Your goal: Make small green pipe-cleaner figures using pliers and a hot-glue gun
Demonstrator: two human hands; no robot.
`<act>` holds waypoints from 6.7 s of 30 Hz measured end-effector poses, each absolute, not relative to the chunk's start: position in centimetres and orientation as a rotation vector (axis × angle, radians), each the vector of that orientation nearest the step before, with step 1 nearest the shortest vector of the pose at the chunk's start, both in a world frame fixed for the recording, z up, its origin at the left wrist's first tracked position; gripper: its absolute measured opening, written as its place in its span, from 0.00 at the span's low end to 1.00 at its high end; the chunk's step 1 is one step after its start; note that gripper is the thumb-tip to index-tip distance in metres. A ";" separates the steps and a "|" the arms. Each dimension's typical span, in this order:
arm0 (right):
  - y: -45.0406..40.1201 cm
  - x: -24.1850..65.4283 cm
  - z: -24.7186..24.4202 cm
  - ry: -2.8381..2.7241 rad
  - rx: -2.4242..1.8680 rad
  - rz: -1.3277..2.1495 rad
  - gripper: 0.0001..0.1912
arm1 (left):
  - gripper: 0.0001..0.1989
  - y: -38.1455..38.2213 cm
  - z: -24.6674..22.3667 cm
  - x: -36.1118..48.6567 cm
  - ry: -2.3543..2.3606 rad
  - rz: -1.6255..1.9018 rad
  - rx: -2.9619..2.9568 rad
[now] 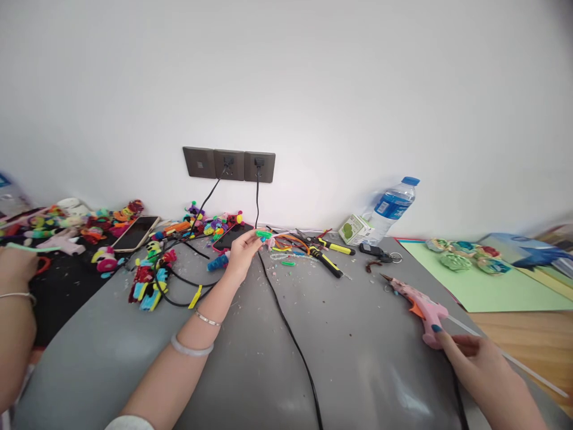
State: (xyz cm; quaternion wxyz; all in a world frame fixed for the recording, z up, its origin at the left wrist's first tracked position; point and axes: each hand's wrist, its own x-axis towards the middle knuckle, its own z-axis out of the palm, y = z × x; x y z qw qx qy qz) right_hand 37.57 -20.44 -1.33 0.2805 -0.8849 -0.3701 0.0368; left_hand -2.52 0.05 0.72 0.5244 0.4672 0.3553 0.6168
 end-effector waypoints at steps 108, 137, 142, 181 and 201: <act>-2.5 18.2 2.2 -1.478 -0.941 1.185 0.20 | 0.15 -1.2 0.4 -0.6 0.860 1.067 1.518; -2.6 18.3 2.1 -1.541 -0.906 1.307 0.20 | 0.15 -1.6 0.0 -1.0 0.750 1.026 1.588; -2.6 18.4 2.0 -1.550 -0.886 1.295 0.20 | 0.14 -1.7 0.2 -0.9 0.767 1.042 1.625; -2.4 18.3 1.2 -1.589 -0.864 1.037 0.10 | 0.16 -1.3 0.3 -0.9 0.715 1.144 1.587; -2.9 17.8 1.7 -1.713 -0.990 0.856 0.07 | 0.08 -1.6 0.1 -0.5 0.781 1.136 1.562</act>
